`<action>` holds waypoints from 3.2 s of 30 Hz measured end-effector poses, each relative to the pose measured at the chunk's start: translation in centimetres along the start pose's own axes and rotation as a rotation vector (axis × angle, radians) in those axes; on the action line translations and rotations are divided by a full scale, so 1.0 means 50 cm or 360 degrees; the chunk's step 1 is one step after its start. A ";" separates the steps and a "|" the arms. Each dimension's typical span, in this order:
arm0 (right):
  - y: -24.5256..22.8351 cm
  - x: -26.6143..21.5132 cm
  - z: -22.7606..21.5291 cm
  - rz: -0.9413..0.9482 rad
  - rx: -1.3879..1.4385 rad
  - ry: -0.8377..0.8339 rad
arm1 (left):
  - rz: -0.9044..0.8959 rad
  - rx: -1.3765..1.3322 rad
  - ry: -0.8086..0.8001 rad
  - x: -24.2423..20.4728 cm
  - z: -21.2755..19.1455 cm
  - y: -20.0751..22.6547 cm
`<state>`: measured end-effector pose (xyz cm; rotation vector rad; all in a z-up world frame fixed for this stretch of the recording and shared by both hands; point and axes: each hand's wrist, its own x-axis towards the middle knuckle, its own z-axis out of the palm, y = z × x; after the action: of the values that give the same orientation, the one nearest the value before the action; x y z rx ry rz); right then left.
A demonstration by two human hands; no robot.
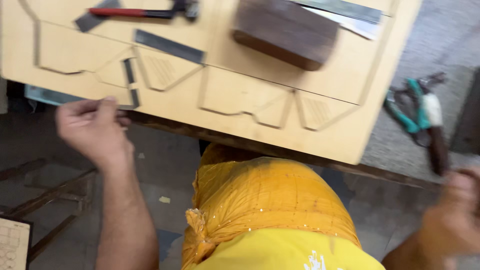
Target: The person assembles metal pieces into a wooden template using a wooden mallet, pliers, and a hammer. They repeatedly tap and adjust the metal pieces to fit the template, then use a hammer to secure them in place.
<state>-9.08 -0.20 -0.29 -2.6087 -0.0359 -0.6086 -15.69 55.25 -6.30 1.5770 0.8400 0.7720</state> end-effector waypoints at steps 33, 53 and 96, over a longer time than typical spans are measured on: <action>-0.697 -0.164 0.332 -0.0088 0.0309 -0.0702 | 0.1794 0.0748 -0.1916 0.346 -0.051 0.001; -0.872 -0.046 0.479 0.0266 0.0808 -0.1322 | 0.1413 0.0692 -0.2177 0.359 -0.019 0.026; -0.842 0.007 0.485 0.0378 0.0858 -0.1363 | 0.1285 0.0942 -0.2356 0.372 -0.004 0.045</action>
<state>-4.06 48.13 -1.40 -2.1032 -0.1337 0.5536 -5.74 70.86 -3.33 2.4013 -0.7739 -0.3219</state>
